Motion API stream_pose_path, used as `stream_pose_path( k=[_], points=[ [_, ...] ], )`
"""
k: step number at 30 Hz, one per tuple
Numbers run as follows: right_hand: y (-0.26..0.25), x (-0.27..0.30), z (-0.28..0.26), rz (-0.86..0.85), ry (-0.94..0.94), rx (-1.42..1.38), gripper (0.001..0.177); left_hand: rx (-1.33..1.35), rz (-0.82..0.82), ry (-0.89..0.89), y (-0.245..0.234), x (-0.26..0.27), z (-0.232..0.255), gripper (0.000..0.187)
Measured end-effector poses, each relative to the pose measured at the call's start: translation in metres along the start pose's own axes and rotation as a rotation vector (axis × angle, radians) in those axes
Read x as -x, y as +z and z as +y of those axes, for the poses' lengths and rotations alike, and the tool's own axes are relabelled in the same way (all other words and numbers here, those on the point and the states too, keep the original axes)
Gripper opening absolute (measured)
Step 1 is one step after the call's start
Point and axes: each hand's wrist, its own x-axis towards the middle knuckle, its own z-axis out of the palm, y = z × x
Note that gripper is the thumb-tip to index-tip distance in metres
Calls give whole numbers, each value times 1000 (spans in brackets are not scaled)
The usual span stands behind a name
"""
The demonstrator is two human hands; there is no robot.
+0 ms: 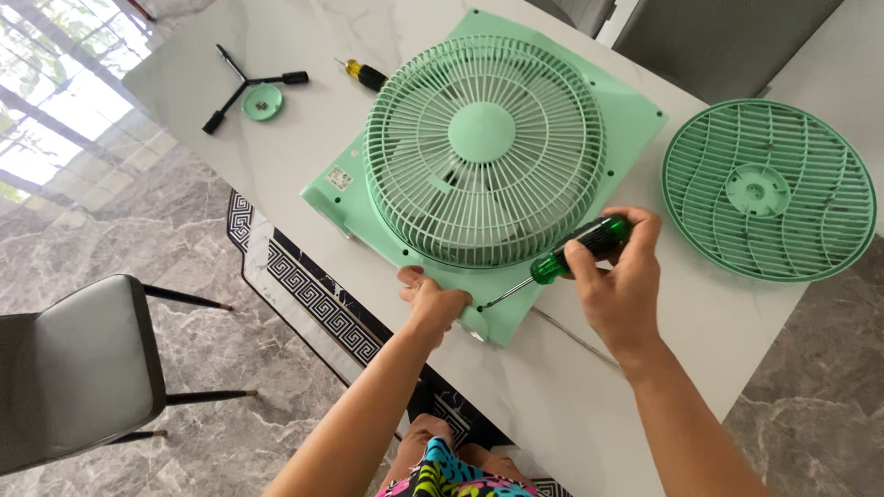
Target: The person reassembles a light green electric fan on a white table. They use a green screwdriver to tighten screws on the fan's base and front grille, then wipe the fan blades with a cloth. Finally, they attach the front grille and secure the central cap with a screw.
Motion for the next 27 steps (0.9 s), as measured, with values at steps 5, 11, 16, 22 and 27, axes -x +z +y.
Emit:
stream_pose_path(
  k=[5, 11, 16, 22, 27],
  points=[
    [5, 6, -3, -34, -61, 82, 49, -12, -54, -74, -1, 0, 6, 109],
    [15, 12, -15, -105, -152, 160, 50, 35, -24, -78, 0, 6, 13, 103],
    [24, 20, -30, -226, -152, 252, 50, 71, -8, -67, 0, 7, 13, 100],
    [28, 17, -35, -342, -261, 338, 51, 85, -39, -77, 0, 8, 15, 99],
    [31, 19, -31, -383, -236, 317, 51, 102, -22, -34, -1, 12, 15, 93]
  ],
)
